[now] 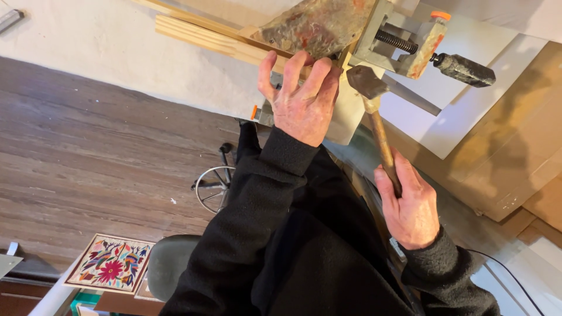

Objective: The person applies wood glue to the mitered end of a wooden frame moulding piece, fits the pieces together at the corner, and places the frame into a corner clamp on the workbench. They tighten the clamp, position a small brad, and tap it in with a hammer to secure the joint.

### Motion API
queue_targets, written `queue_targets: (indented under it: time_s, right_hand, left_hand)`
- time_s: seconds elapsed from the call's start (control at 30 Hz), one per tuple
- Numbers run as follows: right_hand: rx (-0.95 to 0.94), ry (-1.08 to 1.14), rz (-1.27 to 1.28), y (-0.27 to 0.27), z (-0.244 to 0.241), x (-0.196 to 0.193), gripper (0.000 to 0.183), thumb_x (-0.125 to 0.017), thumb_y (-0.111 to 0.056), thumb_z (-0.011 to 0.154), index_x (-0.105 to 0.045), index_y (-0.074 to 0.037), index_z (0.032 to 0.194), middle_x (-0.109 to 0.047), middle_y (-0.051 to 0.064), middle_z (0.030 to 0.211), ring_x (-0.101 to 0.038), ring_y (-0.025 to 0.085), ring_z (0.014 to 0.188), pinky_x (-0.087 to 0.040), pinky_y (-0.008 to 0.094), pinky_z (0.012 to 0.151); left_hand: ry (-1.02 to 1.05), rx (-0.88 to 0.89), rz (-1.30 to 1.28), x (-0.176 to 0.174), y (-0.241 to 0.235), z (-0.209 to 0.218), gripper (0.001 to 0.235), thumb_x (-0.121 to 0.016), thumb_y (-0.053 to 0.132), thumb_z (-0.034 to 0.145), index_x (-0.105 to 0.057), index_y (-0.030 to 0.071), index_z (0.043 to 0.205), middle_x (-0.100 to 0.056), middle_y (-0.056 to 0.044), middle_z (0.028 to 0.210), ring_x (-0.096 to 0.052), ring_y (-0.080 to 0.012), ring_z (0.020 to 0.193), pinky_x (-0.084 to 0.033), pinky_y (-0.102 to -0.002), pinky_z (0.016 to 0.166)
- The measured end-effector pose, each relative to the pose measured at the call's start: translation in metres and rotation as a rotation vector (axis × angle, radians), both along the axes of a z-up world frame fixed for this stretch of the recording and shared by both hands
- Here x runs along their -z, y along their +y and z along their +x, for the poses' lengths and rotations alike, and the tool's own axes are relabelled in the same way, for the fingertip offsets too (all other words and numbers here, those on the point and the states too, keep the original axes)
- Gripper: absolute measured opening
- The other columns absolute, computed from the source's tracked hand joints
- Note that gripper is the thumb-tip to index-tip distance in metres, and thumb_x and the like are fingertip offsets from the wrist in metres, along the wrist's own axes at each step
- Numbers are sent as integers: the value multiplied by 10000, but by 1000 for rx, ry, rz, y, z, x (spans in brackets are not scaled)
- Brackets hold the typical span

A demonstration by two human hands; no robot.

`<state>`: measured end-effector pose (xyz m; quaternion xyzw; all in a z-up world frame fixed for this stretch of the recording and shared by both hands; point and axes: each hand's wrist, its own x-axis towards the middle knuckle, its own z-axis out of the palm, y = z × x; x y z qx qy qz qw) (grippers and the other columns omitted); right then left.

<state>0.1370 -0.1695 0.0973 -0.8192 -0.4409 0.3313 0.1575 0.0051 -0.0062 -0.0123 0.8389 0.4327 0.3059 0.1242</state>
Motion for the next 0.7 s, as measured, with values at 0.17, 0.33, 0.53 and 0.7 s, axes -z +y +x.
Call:
queue_targets:
  time_s: [0.17, 0.33, 0.53, 0.7]
  right_hand:
    - [-9, 14, -11, 1, 0, 4, 416, -630, -139, 1025, -566, -11, 1416, -706, 249, 1069, -732, 335, 898, -569, 389, 786]
    - [-4, -17, 8, 2, -1, 0, 392, -629, -139, 1032, -574, -11, 1398, -703, 242, 1044, -736, 329, 873, -568, 386, 765]
    - [-42, -27, 54, 2, 1, 5, 392, -619, -141, 1041, -577, -5, 1406, -699, 216, 995, -724, 303, 832, -573, 376, 740]
    - [5, -34, 1, -2, 1, 9, 355, -624, -155, 1051, -594, -20, 1378, -696, 174, 911, -704, 213, 735, -566, 347, 687]
  left_hand:
    - [-4, -7, -12, -4, 1, 1, 120, -809, 153, 923, -761, 101, 1021, -534, 51, 1227, -502, -201, 1273, -241, -602, 1205]
    - [20, -19, 24, 1, 1, 1, 92, -812, 146, 939, -762, 117, 1010, -535, 59, 1218, -504, -192, 1283, -242, -580, 1217]
    - [-3, -17, 20, 1, 2, 3, 93, -814, 148, 932, -758, 108, 995, -540, 56, 1204, -502, -195, 1270, -255, -579, 1217]
    - [-32, 4, 25, -1, 3, 1, 98, -807, 159, 915, -764, 126, 997, -546, 60, 1204, -500, -194, 1267, -247, -590, 1196]
